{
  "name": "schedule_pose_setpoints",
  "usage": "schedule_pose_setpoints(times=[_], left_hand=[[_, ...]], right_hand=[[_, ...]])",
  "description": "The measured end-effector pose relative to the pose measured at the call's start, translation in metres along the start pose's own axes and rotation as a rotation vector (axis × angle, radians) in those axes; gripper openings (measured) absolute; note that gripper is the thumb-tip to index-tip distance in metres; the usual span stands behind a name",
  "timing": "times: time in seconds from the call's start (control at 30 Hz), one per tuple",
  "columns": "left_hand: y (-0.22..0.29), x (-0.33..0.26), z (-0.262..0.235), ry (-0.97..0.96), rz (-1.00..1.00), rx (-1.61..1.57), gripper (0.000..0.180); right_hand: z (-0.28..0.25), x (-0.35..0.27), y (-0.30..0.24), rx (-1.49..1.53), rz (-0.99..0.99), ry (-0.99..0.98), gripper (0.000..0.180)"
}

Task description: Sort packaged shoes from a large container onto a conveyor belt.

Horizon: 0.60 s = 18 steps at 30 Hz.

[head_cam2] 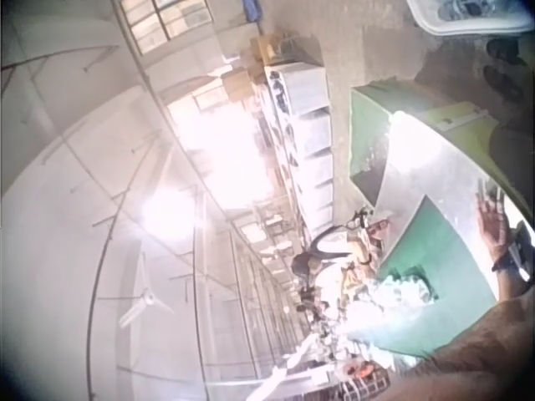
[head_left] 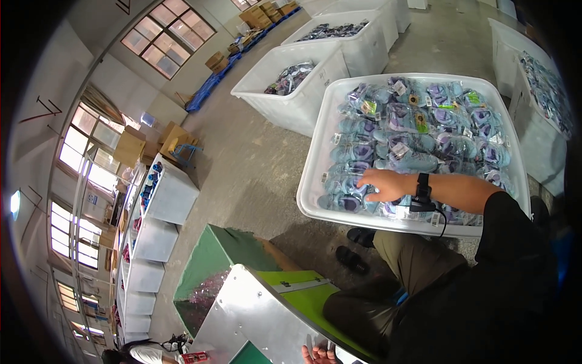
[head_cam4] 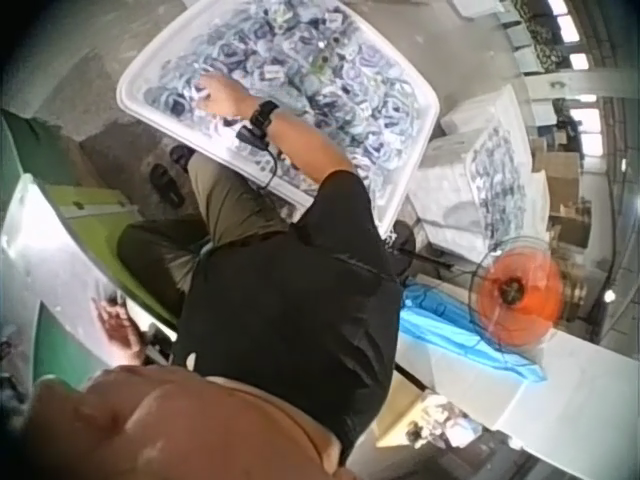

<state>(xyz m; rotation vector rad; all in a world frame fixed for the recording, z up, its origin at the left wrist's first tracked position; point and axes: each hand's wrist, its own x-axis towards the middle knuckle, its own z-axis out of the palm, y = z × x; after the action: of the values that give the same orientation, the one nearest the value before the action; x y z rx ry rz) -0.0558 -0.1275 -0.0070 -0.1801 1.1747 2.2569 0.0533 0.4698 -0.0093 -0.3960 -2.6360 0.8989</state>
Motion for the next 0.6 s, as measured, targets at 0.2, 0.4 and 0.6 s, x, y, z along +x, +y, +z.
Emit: schedule_pose_setpoints(times=[0.2, 0.4, 0.6], left_hand=[[0.008, 0.001, 0.012, 0.052, -0.044, -0.120, 0.049], [0.014, 0.006, 0.018, 0.035, -0.109, -0.014, 0.053], [0.005, 0.019, -0.032, 0.035, -0.120, -0.103, 0.057]], right_hand=[[0.020, 0.015, 0.004, -0.105, -0.078, -0.164, 0.049], [-0.060, 0.038, 0.035, -0.180, 0.101, -0.313, 0.050], [-0.166, 0.066, 0.137, -0.389, 0.279, -0.028, 0.035]])
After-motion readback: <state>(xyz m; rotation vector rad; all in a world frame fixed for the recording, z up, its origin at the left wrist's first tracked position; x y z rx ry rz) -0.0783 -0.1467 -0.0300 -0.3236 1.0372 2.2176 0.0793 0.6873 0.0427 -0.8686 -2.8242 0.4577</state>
